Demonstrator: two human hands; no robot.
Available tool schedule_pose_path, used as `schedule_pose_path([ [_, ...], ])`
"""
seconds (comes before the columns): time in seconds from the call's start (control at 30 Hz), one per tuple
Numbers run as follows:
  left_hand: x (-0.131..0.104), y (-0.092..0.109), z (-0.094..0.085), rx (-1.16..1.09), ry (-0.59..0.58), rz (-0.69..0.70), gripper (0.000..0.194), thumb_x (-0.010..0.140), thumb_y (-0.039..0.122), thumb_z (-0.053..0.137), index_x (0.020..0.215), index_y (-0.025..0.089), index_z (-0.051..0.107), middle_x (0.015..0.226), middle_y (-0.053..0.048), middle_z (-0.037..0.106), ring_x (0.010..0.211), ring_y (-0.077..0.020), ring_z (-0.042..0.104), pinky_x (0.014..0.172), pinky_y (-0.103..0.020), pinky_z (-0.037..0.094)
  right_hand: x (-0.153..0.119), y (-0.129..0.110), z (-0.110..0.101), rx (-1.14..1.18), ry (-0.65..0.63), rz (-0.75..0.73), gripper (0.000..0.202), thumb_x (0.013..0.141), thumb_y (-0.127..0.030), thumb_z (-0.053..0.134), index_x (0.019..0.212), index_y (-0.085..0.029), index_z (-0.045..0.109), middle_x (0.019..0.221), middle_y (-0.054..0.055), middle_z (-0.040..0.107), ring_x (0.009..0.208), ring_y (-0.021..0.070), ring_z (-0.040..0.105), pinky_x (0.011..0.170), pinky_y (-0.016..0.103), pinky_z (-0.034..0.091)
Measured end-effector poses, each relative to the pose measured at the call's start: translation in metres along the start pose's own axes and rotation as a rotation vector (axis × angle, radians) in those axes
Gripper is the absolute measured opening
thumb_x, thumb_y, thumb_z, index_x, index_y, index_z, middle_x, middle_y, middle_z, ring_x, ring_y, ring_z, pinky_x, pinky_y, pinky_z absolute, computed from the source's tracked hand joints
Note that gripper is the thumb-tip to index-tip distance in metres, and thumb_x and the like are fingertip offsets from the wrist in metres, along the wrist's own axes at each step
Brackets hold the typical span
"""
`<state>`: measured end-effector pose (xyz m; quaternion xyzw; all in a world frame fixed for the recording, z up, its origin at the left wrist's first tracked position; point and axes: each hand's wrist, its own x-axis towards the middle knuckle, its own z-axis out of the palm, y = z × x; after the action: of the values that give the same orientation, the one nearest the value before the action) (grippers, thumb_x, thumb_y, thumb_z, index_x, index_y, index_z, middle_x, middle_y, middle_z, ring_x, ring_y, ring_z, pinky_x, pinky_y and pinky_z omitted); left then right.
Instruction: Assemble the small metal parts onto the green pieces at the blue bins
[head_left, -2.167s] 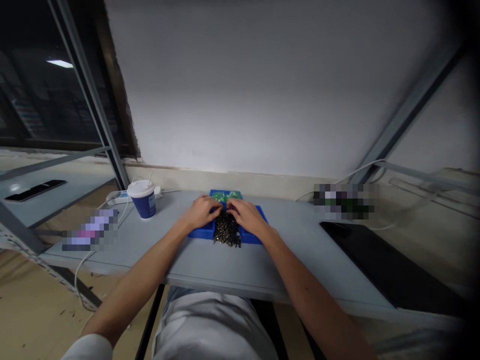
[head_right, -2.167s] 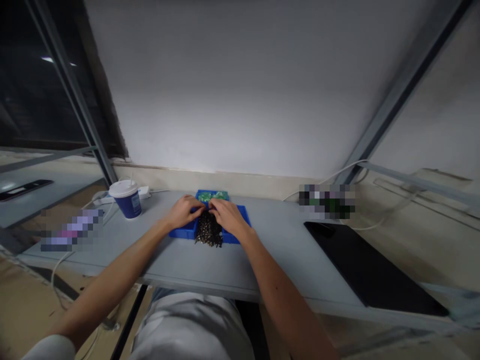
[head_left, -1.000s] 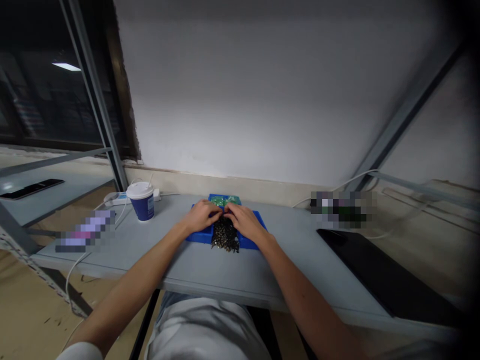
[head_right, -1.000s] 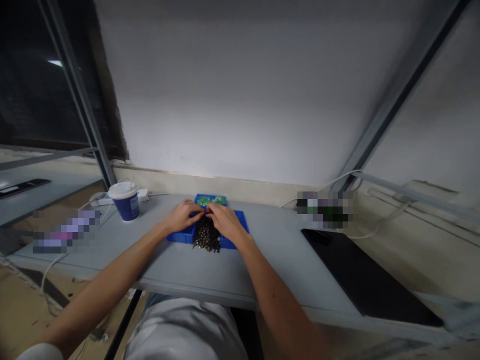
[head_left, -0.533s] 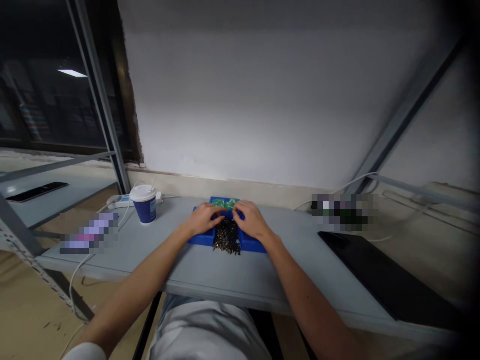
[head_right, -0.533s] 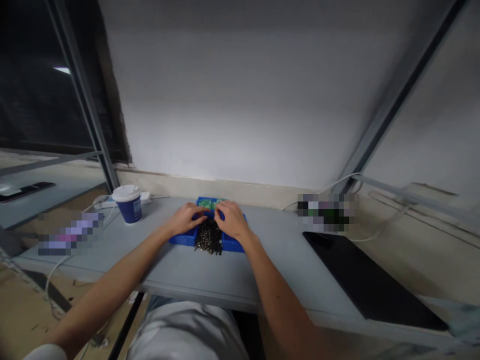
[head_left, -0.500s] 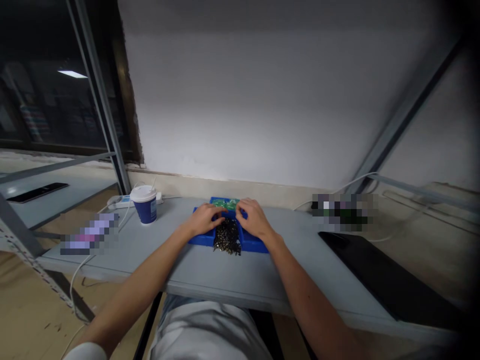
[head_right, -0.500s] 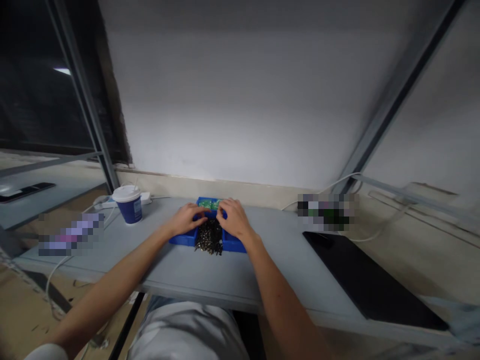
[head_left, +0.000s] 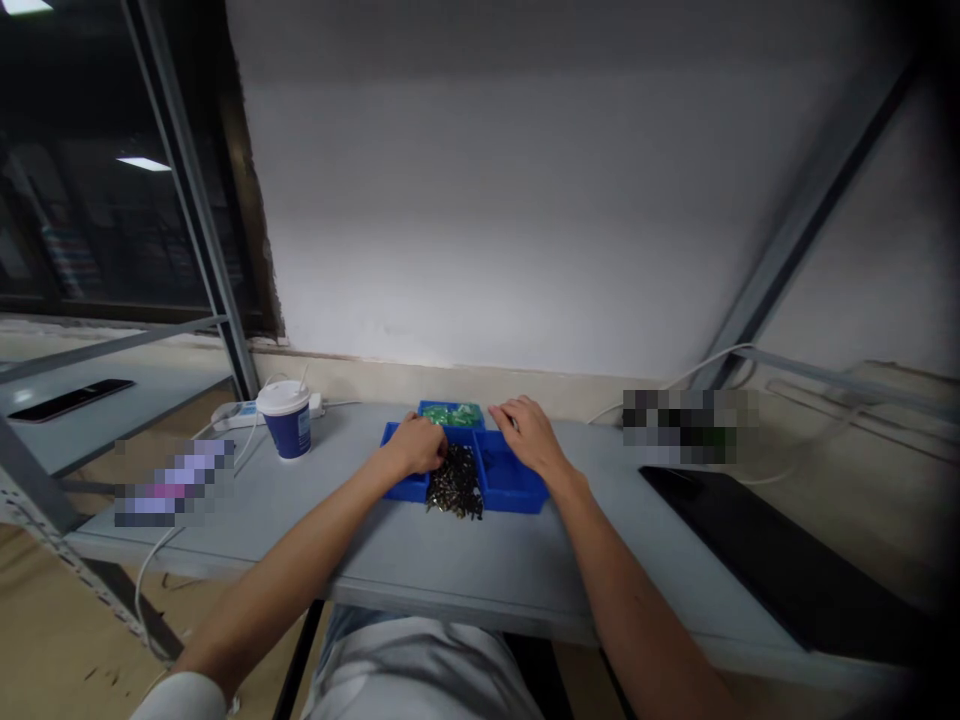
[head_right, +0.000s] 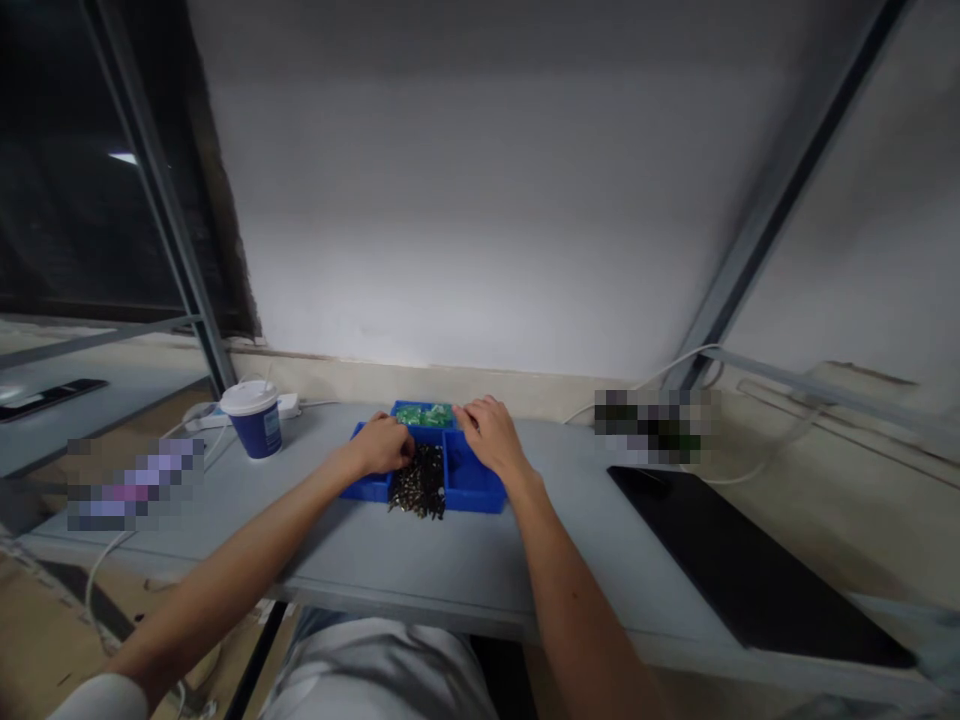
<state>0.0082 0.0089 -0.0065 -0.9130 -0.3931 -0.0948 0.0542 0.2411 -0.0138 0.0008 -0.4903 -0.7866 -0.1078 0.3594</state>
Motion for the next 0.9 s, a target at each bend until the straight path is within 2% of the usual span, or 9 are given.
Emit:
schedule_pose_path([
  [0.23, 0.003, 0.007, 0.000, 0.084, 0.027, -0.026, 0.002, 0.073, 0.017, 0.072, 0.073, 0.017, 0.074, 0.075, -0.012, 0.071, 0.089, -0.0322, 0.069, 0.093, -0.049, 0.048, -0.002, -0.008, 0.009, 0.030, -0.040, 0.019, 0.047, 0.105, -0.040, 0.040, 0.065, -0.022, 0.056, 0.066, 0.003, 0.060, 0.071, 0.0207, 0.055, 0.070, 0.032, 0.039],
  [0.37, 0.005, 0.002, -0.006, 0.059, 0.022, -0.025, 0.002, 0.071, 0.019, 0.076, 0.073, 0.019, 0.075, 0.075, -0.010, 0.072, 0.089, -0.0309, 0.069, 0.095, -0.048, 0.047, 0.000, -0.012, 0.014, 0.043, -0.024, -0.001, 0.045, 0.104, -0.034, 0.044, 0.061, -0.023, 0.048, 0.062, 0.002, 0.057, 0.074, 0.0216, 0.053, 0.071, 0.032, 0.039],
  [0.43, 0.005, -0.005, -0.013, 0.012, 0.060, -0.022, 0.001, 0.073, 0.021, 0.077, 0.073, 0.021, 0.076, 0.075, -0.007, 0.073, 0.087, -0.0273, 0.069, 0.095, -0.045, 0.047, 0.001, -0.015, 0.014, 0.069, -0.017, 0.000, 0.043, 0.103, -0.032, 0.046, 0.061, -0.022, 0.049, 0.063, 0.002, 0.056, 0.076, 0.0214, 0.054, 0.071, 0.032, 0.040],
  [0.53, -0.001, -0.018, -0.019, -0.160, 0.172, 0.038, 0.007, 0.081, 0.022, 0.071, 0.080, 0.024, 0.078, 0.084, -0.003, 0.075, 0.088, -0.0213, 0.067, 0.093, -0.037, 0.048, 0.000, -0.021, 0.013, 0.116, -0.068, -0.010, 0.032, 0.102, -0.028, 0.050, 0.072, -0.021, 0.057, 0.072, 0.002, 0.059, 0.077, 0.0201, 0.056, 0.072, 0.032, 0.043],
  [0.67, -0.015, -0.027, -0.013, -0.373, 0.296, 0.142, 0.012, 0.092, 0.028, 0.065, 0.090, 0.023, 0.077, 0.093, -0.001, 0.075, 0.091, -0.0180, 0.065, 0.092, -0.032, 0.047, -0.004, -0.032, 0.018, 0.135, -0.192, -0.105, 0.008, 0.097, -0.024, 0.060, 0.094, -0.022, 0.067, 0.089, 0.004, 0.066, 0.090, 0.0212, 0.060, 0.083, 0.035, 0.048],
  [0.9, -0.028, -0.021, -0.003, -0.410, 0.376, 0.166, 0.016, 0.095, 0.033, 0.063, 0.092, 0.023, 0.075, 0.094, -0.002, 0.074, 0.095, -0.0189, 0.064, 0.095, -0.036, 0.043, -0.007, -0.041, 0.028, 0.148, -0.269, -0.227, 0.010, 0.097, -0.019, 0.059, 0.097, -0.022, 0.069, 0.096, 0.006, 0.070, 0.099, 0.0226, 0.060, 0.092, 0.039, 0.049],
])
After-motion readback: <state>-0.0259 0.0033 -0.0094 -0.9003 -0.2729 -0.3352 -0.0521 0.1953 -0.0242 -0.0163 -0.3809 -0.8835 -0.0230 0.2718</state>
